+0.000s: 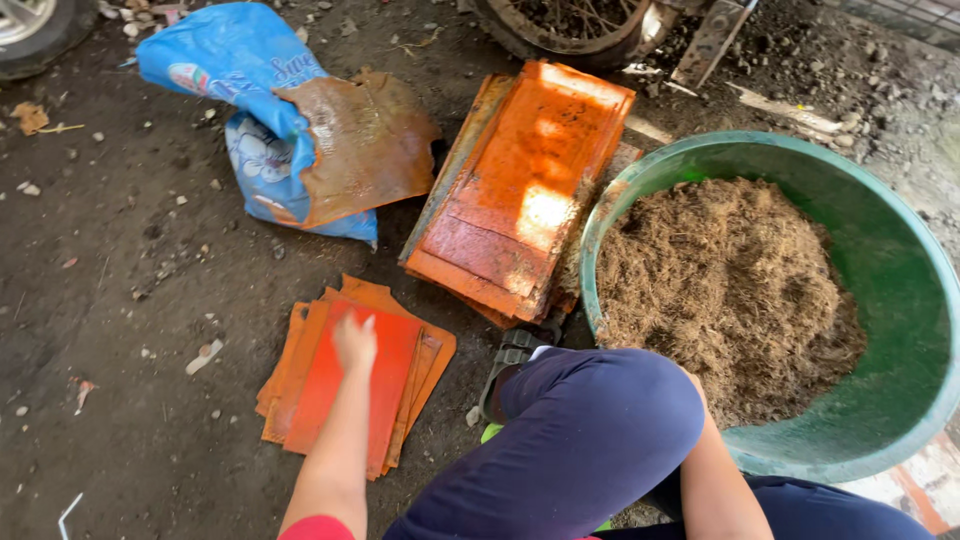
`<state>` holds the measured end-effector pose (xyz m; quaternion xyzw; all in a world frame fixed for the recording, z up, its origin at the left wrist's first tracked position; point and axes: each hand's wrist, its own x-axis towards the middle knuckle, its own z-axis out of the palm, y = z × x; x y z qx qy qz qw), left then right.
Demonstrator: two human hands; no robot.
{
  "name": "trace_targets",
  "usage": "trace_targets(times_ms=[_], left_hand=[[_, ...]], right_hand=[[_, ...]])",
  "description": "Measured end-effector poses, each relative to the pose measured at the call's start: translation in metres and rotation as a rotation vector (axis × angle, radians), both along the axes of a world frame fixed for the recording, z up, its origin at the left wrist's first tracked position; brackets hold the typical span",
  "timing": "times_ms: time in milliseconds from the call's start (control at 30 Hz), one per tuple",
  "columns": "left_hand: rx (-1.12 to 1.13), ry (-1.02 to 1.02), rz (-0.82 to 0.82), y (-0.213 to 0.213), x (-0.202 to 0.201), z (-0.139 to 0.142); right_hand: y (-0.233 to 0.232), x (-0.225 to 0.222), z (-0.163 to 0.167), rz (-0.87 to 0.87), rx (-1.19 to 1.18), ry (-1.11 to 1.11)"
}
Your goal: The person sits on a low stool and scrubs orange rectangular plates with a handful of fibrous material taken from a green basin. They wipe each plate thoroughly and place it on a stack on the ground.
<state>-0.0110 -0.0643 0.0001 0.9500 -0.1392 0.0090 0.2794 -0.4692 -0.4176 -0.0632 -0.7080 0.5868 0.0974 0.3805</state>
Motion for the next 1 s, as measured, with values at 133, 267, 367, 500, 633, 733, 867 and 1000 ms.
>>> trace_targets(times_ms=[133, 267, 367, 500, 633, 733, 867, 1000], left_hand=[[-0.439, 0.274, -0.166, -0.135, 0.019, 0.000], [0.031, 0.257, -0.317, -0.228, 0.020, 0.006], [0.171, 0.243, -0.397, -0.268, 0.019, 0.008], [0.471, 0.217, -0.591, -0.299, -0.016, 0.010], [0.551, 0.242, -0.699, -0.321, -0.066, 0.002], [0.593, 0.157, -0.623, -0.327, -0.081, -0.011], [0.595, 0.099, -0.619, -0.330, -0.078, -0.031], [0.607, 0.116, -0.650, -0.328, -0.075, -0.034]], right_hand=[[-0.005, 0.000, 0.003, -0.062, 0.041, 0.046], [-0.012, 0.005, 0.003, -0.103, 0.014, 0.045], [-0.017, 0.010, 0.000, -0.131, -0.129, -0.063], [-0.023, 0.013, -0.007, -0.222, -0.137, -0.086], [-0.025, 0.015, -0.015, -0.234, -0.091, -0.053], [-0.025, 0.017, -0.018, -0.268, -0.040, -0.018], [-0.025, 0.016, -0.021, -0.267, -0.028, -0.015], [-0.025, 0.013, -0.025, -0.288, 0.009, 0.032]])
